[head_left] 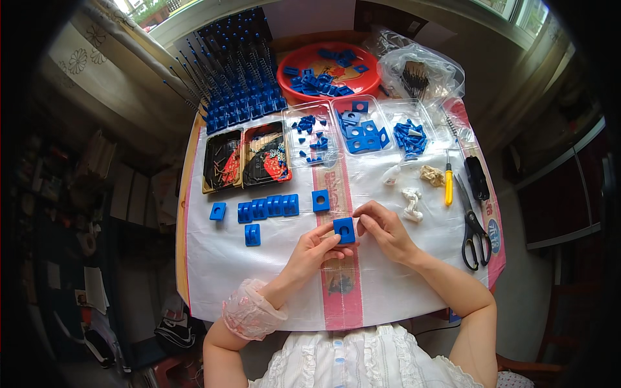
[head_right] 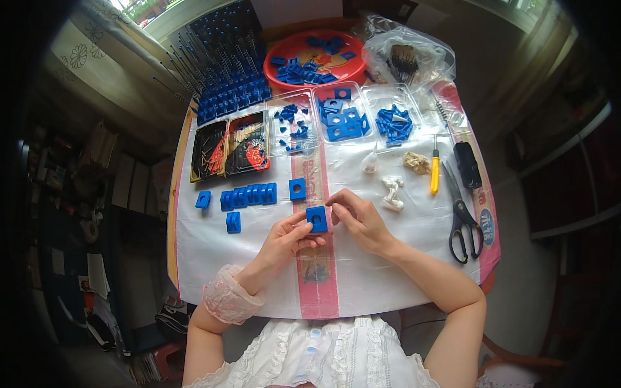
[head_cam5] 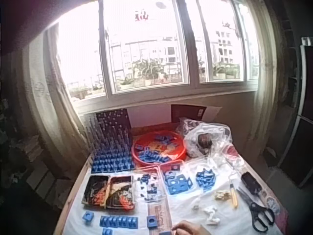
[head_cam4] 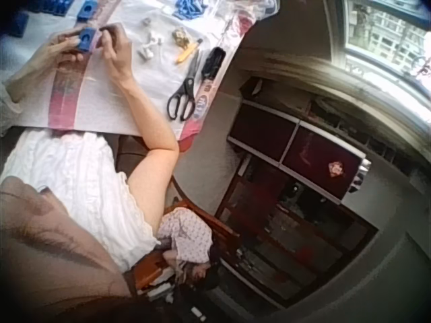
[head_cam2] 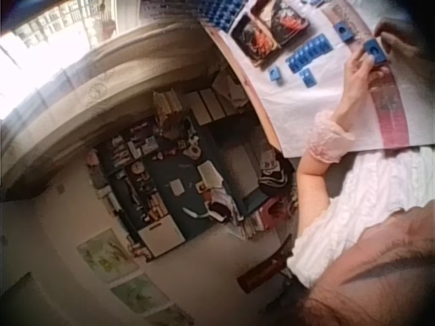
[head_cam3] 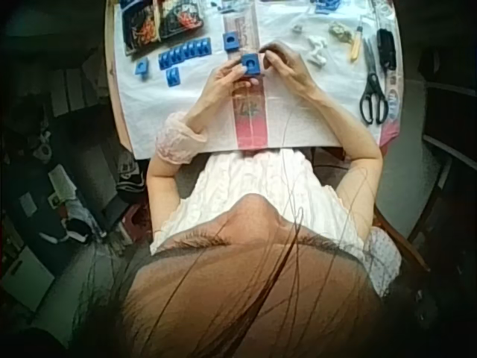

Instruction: Assembling small blue plastic components by applying adhesive and joining parts.

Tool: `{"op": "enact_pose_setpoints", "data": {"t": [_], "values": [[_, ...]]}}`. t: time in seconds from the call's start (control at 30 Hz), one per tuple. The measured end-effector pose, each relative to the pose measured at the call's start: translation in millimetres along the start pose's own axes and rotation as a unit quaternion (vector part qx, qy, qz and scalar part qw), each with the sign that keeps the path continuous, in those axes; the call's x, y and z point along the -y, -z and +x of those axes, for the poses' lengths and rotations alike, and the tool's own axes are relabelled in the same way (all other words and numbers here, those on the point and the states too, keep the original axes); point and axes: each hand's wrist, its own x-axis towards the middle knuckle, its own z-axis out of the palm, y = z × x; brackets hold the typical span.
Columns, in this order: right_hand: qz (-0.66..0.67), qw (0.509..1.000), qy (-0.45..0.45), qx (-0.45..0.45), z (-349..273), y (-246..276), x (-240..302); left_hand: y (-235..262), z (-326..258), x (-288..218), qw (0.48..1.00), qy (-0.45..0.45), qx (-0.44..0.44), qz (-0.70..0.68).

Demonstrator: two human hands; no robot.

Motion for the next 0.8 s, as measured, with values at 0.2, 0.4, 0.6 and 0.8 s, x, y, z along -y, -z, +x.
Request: {"op": "enact_pose_setpoints", "data": {"t": [0.2,0.4,0.6,0.8], "values": [[0.021,1.000,-0.001,0.004,-0.5,-0.1,0.4,-1.2,0.4,-0.9,0.998,0.000,-0.037,-0.046],[0.016,1.000,-0.004,0.005,0.0,0.3,0.9,-1.7,0.2,-3.0,0.997,0.004,-0.031,-0.070],[0.010,1.000,-0.006,0.006,0.3,0.0,1.4,-0.7,0.8,-1.9,0.998,0.004,-0.021,-0.064],[0.020,1.000,-0.009,0.012,0.3,0.3,4.6,-0.1,0.8,-2.1,0.998,0.003,-0.012,-0.063]]}}
